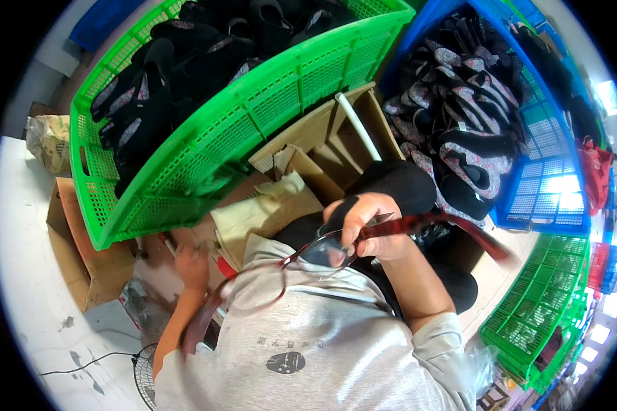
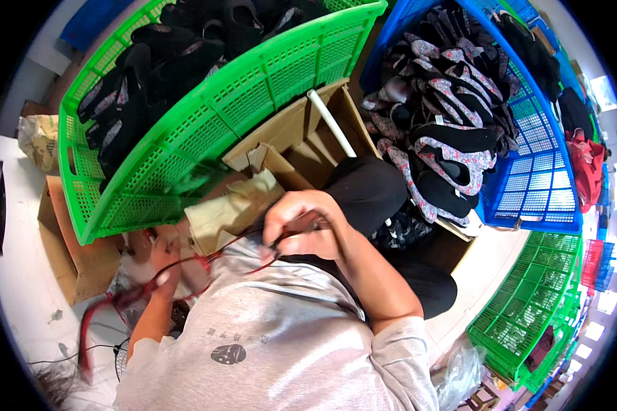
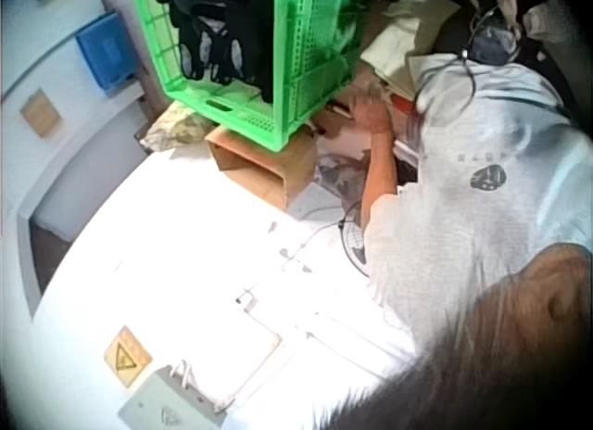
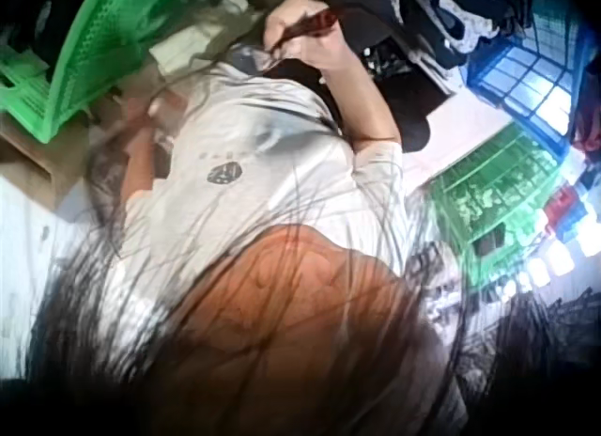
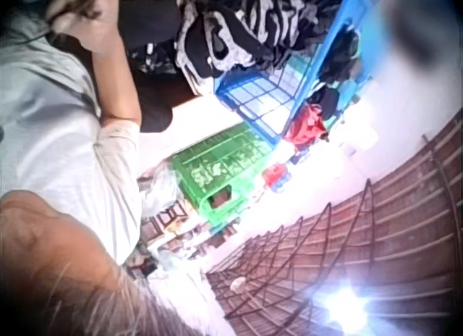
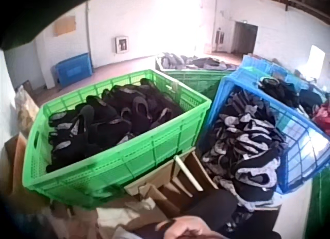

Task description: The person sits on the floor and sews the upper fabric onto the sole of a slipper using a needle and thread. They pull the thread through the material, tie knots, and adjust the fabric alignment. The person handles multiple slippers, picking them up from a nearby crate and placing them back down after working on them.

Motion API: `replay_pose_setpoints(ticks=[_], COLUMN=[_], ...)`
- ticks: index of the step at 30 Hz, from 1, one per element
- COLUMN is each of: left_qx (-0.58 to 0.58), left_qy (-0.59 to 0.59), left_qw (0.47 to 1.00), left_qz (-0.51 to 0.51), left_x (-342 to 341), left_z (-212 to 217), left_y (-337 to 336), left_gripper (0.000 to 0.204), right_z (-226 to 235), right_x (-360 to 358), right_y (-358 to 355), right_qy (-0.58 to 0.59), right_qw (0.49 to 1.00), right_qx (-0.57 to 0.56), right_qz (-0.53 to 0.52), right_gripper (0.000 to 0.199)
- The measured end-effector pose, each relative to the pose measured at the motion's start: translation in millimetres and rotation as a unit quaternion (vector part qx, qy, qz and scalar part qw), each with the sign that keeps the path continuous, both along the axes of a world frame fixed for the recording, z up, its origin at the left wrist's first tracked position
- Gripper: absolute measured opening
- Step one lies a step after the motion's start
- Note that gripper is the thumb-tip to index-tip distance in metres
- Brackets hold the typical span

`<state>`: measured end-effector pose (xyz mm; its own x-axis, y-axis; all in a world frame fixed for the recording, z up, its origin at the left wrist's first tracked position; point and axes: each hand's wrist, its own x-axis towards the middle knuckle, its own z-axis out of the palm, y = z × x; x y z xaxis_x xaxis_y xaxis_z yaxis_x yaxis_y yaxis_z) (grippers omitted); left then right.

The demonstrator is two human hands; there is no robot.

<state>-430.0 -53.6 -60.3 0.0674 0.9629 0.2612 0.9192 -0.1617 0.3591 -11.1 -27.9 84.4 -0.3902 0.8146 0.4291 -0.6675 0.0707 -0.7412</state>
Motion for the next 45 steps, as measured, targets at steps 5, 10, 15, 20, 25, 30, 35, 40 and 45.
replay_pose_setpoints(ticks=[5, 10, 15, 20, 25, 30, 35, 40, 45], left_qx=[-0.099, -0.301, -0.405, -0.432, -0.490, -0.496, -0.444, -0.427, -0.443], left_qy=[-0.494, -0.752, -0.771, -0.777, -0.825, -0.839, -0.799, -0.762, -0.752], left_qw=[0.863, 0.587, 0.491, 0.451, 0.272, 0.213, 0.387, 0.476, 0.475], left_qz=[-0.033, 0.000, -0.024, -0.073, -0.069, -0.073, -0.115, -0.101, -0.114], left_x=[165.1, 280.5, 326.1, 337.1, 333.0, 327.4, 334.2, 345.7, 351.2], left_z=[78.0, 101.1, 101.8, 100.8, 92.6, 89.7, 93.0, 90.0, 92.1], left_y=[78.1, 91.1, 87.4, 85.0, 93.5, 96.0, 84.3, 64.8, 60.0], left_gripper=[0.012, 0.030, 0.038, 0.043, 0.044, 0.043, 0.042, 0.038, 0.034], right_z=[-39.3, -65.8, -82.9, -89.6, -86.4, -89.0, -82.2, -90.4, -122.9], right_x=[25.6, 46.2, 47.1, 44.4, 42.3, 44.2, 36.8, 32.3, 21.8], right_y=[-53.4, -83.5, -102.2, -106.4, -107.3, -113.7, -109.9, -110.2, -105.5], right_qy=[-0.017, -0.023, -0.028, -0.049, -0.022, -0.022, -0.056, -0.175, -0.218], right_qw=[0.937, 0.853, 0.792, 0.760, 0.757, 0.778, 0.787, 0.789, 0.754], right_qx=[-0.244, -0.282, -0.252, -0.246, -0.252, -0.238, -0.191, -0.200, -0.154], right_qz=[-0.251, -0.438, -0.555, -0.600, -0.603, -0.581, -0.584, -0.554, -0.601], right_gripper=[0.026, 0.013, 0.009, 0.011, 0.011, 0.011, 0.009, 0.010, 0.018])
